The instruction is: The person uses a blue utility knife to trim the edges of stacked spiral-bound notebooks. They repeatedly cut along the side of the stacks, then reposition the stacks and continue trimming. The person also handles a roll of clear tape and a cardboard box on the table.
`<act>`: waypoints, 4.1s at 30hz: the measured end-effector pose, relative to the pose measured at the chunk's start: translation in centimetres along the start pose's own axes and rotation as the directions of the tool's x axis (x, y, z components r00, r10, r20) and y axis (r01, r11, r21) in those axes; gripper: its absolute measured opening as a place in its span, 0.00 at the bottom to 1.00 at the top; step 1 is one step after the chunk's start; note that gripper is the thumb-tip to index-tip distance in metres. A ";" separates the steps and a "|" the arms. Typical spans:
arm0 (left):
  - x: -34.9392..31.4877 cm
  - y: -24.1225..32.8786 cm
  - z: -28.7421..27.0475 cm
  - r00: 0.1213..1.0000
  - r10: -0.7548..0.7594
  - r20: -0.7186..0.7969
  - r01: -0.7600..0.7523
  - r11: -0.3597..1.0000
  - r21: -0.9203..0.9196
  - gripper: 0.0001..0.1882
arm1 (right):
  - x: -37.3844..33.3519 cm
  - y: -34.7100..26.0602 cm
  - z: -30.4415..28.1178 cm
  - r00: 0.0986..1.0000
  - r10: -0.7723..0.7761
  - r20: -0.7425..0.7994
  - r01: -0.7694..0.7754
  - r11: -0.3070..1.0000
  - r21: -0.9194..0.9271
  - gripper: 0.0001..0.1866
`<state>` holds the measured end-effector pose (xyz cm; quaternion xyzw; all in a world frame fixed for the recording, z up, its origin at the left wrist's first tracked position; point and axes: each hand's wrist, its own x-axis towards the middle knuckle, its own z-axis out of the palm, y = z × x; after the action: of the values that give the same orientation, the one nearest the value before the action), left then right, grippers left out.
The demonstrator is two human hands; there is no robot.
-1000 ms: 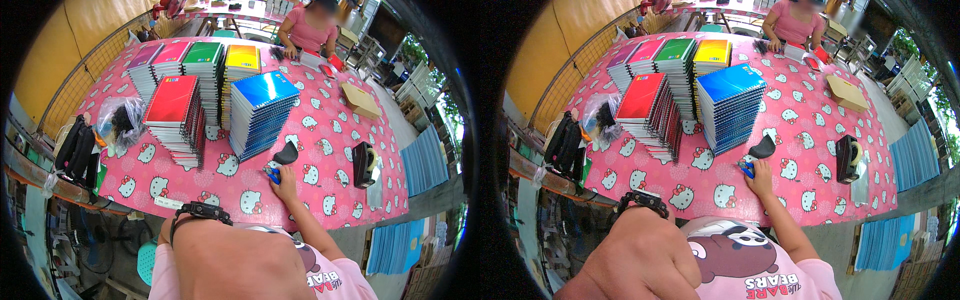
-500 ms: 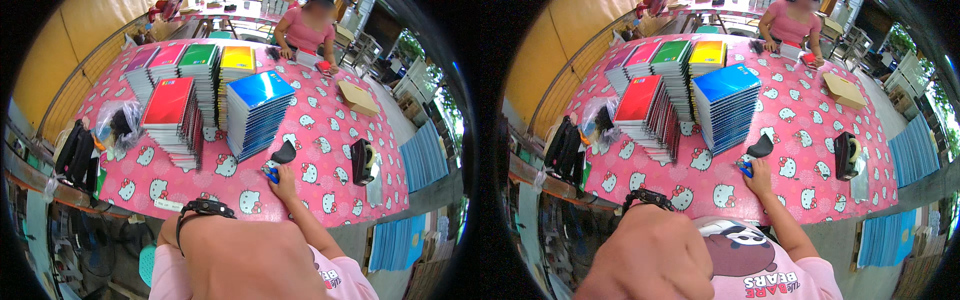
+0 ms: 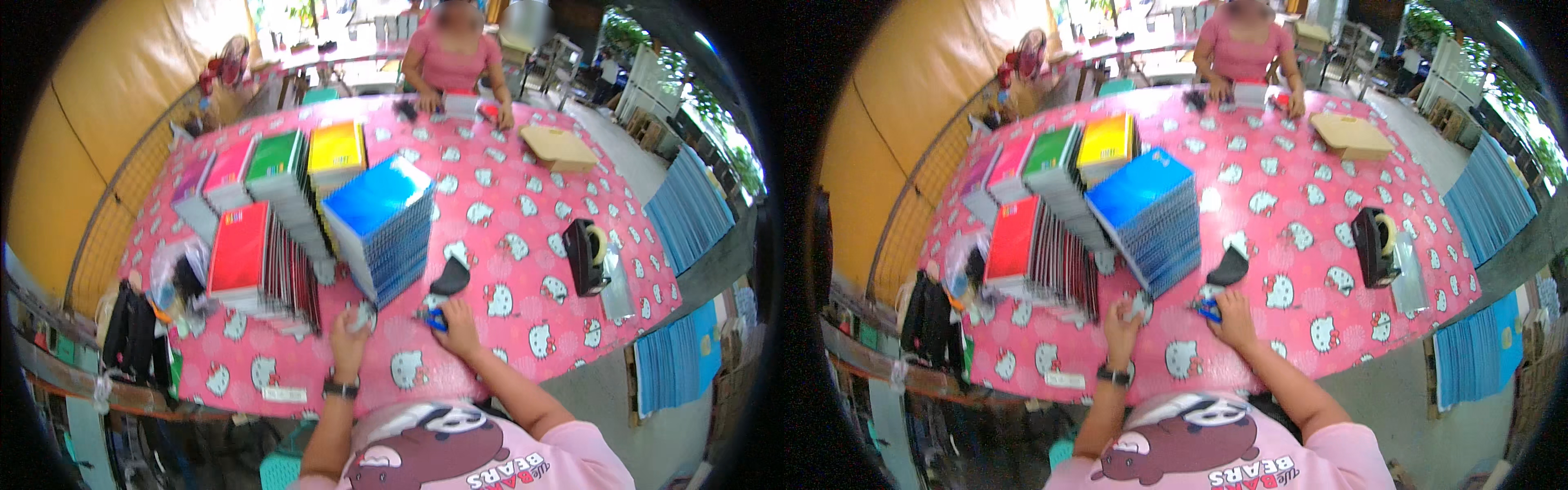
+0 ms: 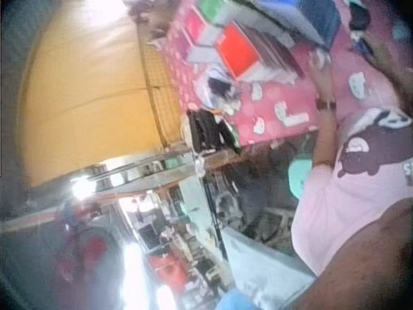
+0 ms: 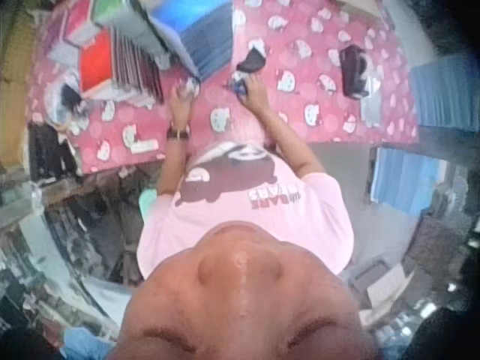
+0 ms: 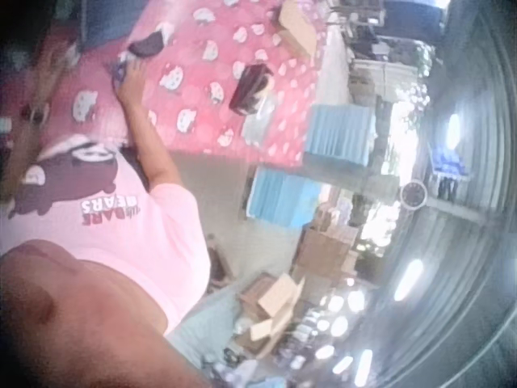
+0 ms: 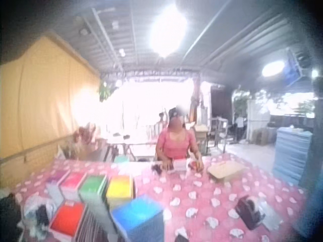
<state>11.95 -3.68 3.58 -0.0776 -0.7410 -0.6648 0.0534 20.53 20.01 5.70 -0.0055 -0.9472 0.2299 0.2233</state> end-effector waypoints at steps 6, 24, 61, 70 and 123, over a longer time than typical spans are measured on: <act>1.0 -0.3 2.4 1.000 0.009 0.022 -0.009 1.000 -0.021 0.23 | 1.6 -2.4 0.3 0.991 0.101 0.090 -0.112 0.986 0.120 0.19; 0.7 0.1 3.0 0.997 0.074 -0.033 -0.077 0.991 -0.111 0.13 | 4.2 -5.8 1.0 0.982 0.039 0.187 -0.021 0.995 -0.097 0.24; 1.4 -0.8 1.9 0.982 -0.153 0.108 0.182 0.919 -0.351 0.12 | 4.1 -6.3 1.7 0.945 0.166 0.283 -0.139 0.984 -0.116 0.17; 1.3 -1.2 2.0 0.984 -0.142 0.112 0.174 0.913 -0.369 0.12 | 3.4 -5.4 1.4 0.982 0.046 0.183 0.003 0.966 -0.259 0.24; 0.4 0.7 2.0 0.936 0.336 0.105 -0.349 0.844 0.408 0.10 | 4.3 -5.7 2.2 0.949 0.094 0.302 -0.009 0.963 -0.269 0.19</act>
<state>11.70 -1.58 4.17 -0.2051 -0.8414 -0.4682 0.1753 16.26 14.49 8.27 -0.0237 -0.9922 0.1051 0.0619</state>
